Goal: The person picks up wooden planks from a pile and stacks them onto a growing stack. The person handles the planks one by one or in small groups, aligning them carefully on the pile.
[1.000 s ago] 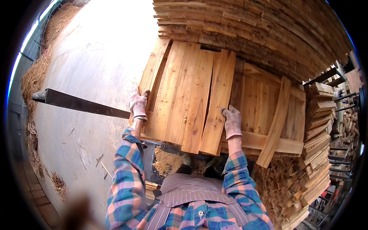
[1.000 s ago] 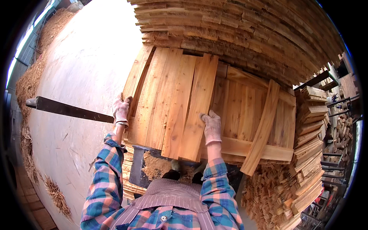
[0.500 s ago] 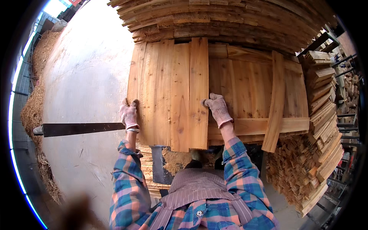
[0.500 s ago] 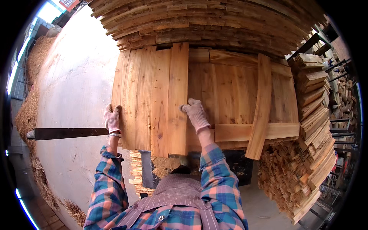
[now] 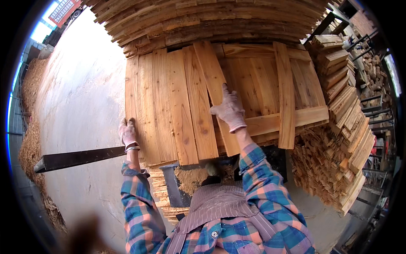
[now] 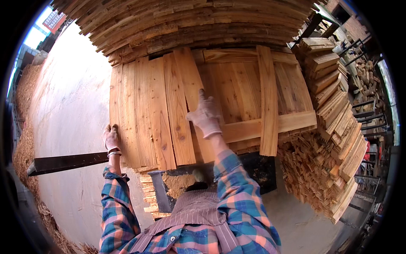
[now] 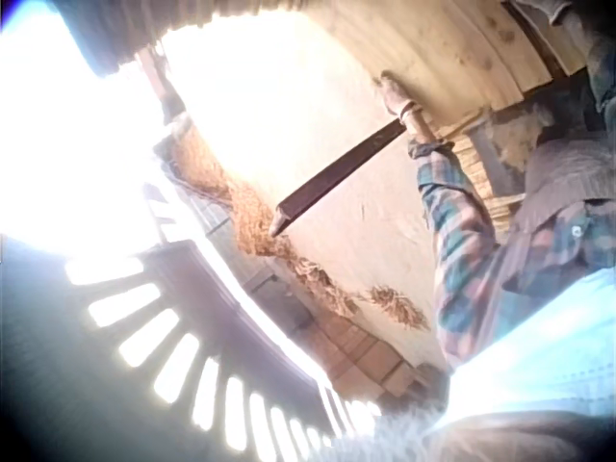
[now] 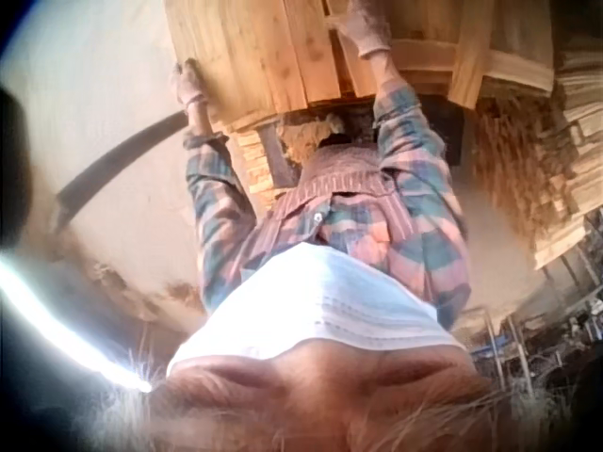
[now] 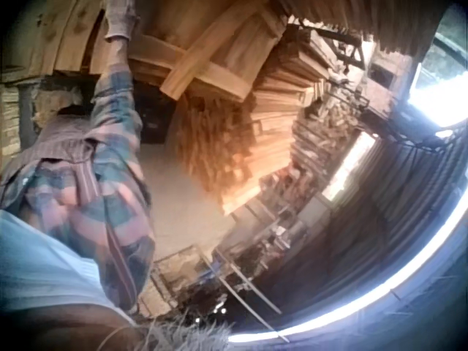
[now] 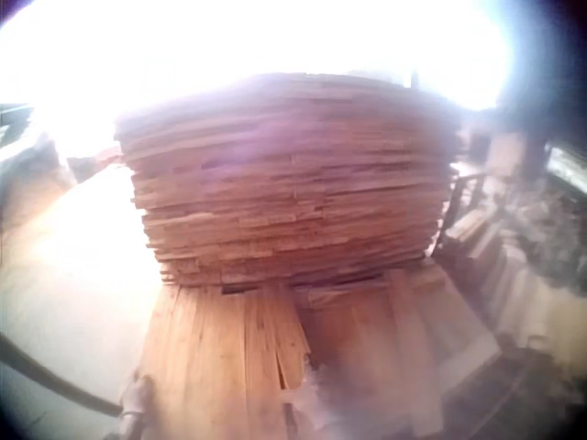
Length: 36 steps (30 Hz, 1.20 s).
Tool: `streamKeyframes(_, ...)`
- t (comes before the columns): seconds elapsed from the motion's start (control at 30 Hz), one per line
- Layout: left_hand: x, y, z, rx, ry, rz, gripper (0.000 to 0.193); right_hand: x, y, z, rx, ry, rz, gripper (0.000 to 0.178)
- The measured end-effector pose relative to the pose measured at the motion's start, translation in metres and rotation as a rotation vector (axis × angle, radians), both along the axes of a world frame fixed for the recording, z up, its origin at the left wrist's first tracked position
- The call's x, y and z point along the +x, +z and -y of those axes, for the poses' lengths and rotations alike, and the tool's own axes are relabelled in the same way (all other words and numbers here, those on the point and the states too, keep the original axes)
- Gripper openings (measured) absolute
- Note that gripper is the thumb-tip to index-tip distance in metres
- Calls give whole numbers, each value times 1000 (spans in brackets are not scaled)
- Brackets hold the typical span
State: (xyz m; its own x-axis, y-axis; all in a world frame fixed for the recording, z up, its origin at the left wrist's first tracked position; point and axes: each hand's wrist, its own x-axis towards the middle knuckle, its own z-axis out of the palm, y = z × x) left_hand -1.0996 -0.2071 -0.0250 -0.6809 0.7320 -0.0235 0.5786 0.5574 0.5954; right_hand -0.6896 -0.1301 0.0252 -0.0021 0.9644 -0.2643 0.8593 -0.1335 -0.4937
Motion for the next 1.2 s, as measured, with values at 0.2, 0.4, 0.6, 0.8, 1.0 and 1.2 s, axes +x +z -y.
streamKeyframes(0.2,-9,-2,-5,60,120,209,33,1,-46,6,375,16,-165,58)
streamKeyframes(0.4,6,2,-11,170,116,242,31,10,-27,-6,199,69,-120,48)
streamKeyframes(0.6,-35,-18,40,186,122,-439,67,113,27,-24,343,-31,358,80)
streamKeyframes(0.8,117,-22,182,-189,38,25,65,195,15,-40,-8,-287,764,94)
streamKeyframes(1.0,253,36,98,-553,54,-54,83,262,-40,-65,159,-166,203,72)
streamKeyframes(1.2,221,-46,110,333,591,859,57,76,-5,6,-105,-15,-759,75)
